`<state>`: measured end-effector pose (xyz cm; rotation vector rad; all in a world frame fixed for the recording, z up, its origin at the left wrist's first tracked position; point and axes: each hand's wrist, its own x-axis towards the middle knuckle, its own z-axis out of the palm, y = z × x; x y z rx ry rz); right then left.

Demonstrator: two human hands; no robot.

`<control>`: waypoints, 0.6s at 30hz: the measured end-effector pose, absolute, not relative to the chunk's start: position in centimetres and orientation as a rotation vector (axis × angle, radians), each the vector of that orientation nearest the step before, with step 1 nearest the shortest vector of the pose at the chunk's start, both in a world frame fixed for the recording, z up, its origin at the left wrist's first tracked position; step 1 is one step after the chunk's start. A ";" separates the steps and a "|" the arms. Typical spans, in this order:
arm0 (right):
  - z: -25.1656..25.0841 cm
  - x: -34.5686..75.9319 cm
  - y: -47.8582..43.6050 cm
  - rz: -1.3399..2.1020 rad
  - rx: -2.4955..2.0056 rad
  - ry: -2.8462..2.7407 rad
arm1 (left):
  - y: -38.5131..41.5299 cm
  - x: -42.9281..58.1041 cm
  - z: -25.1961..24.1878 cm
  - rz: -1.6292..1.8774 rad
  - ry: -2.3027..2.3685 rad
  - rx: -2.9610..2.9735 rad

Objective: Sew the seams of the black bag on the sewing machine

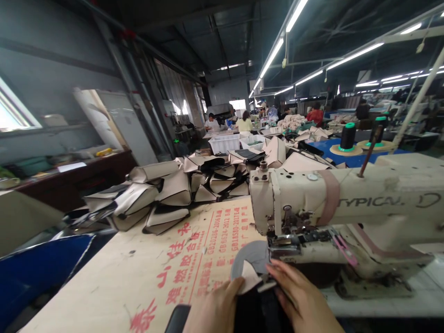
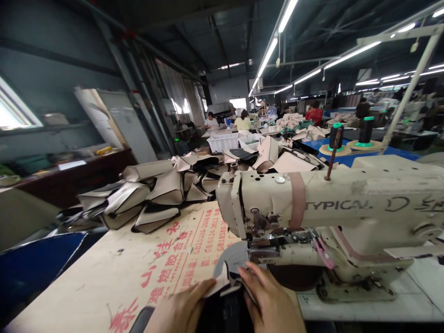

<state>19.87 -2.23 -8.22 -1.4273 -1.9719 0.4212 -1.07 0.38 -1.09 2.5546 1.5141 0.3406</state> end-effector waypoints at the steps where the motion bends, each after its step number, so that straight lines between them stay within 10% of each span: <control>1: -7.9 19.9 -1.7 0.453 -1.431 -1.955 | 0.7 -0.6 -0.8 0.403 1.520 2.571; 18: -9.6 21.1 -0.5 0.443 -1.292 -1.880 | 0.6 0.7 -2.3 0.672 1.344 2.528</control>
